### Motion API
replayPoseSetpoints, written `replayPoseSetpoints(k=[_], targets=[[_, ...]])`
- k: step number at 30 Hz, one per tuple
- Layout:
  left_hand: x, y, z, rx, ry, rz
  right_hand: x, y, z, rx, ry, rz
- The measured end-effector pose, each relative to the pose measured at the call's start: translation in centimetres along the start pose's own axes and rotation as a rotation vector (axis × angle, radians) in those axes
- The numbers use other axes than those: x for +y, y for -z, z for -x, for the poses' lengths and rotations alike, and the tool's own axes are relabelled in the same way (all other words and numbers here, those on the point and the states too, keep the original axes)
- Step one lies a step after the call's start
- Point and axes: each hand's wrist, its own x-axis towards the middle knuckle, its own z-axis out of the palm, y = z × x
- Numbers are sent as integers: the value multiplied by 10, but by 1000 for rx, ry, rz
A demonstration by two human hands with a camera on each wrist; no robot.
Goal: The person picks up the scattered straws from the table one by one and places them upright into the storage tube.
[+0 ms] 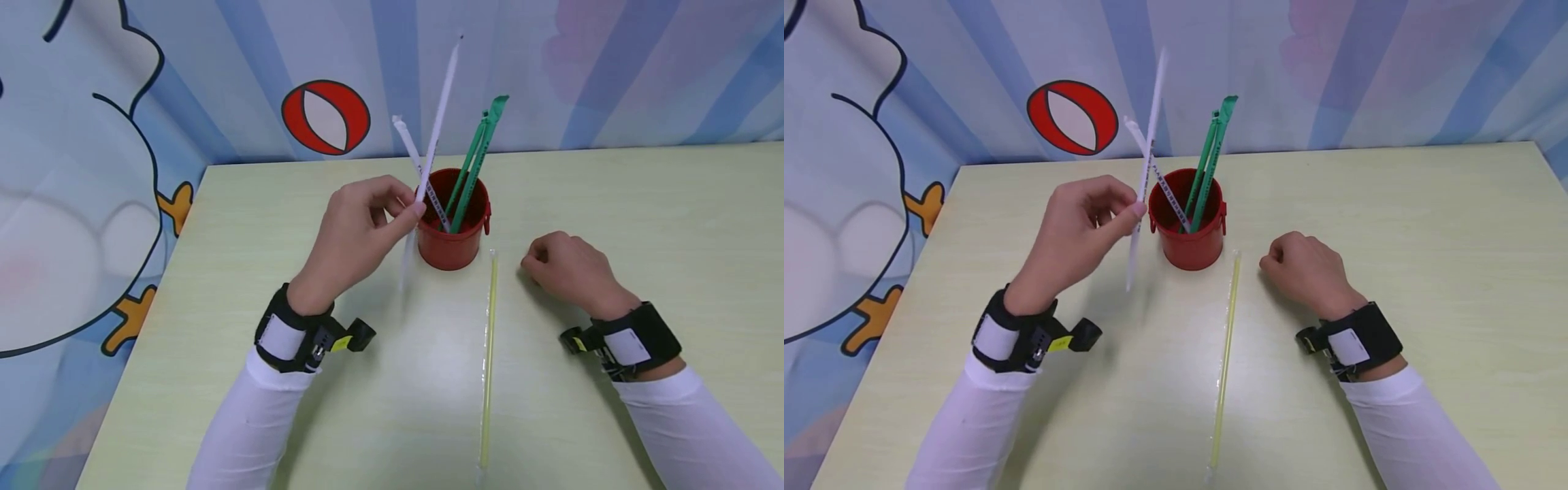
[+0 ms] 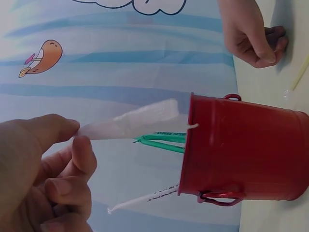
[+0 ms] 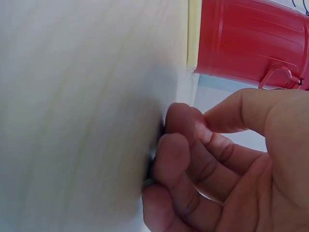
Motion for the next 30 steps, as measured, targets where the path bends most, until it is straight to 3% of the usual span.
replayPoseSetpoints(k=[7,13,19,30], targets=[[2,7,-7,126,-12,46,0,0,1,-2,-2,-3],[5,11,-12,195,-37,85,0,0,0,2,-1,-1],[6,12,-16,219,-52,109,0,0,0,6,0,2],[2,11,-23,253,-16,89,-1,-1,0,6,-3,5]])
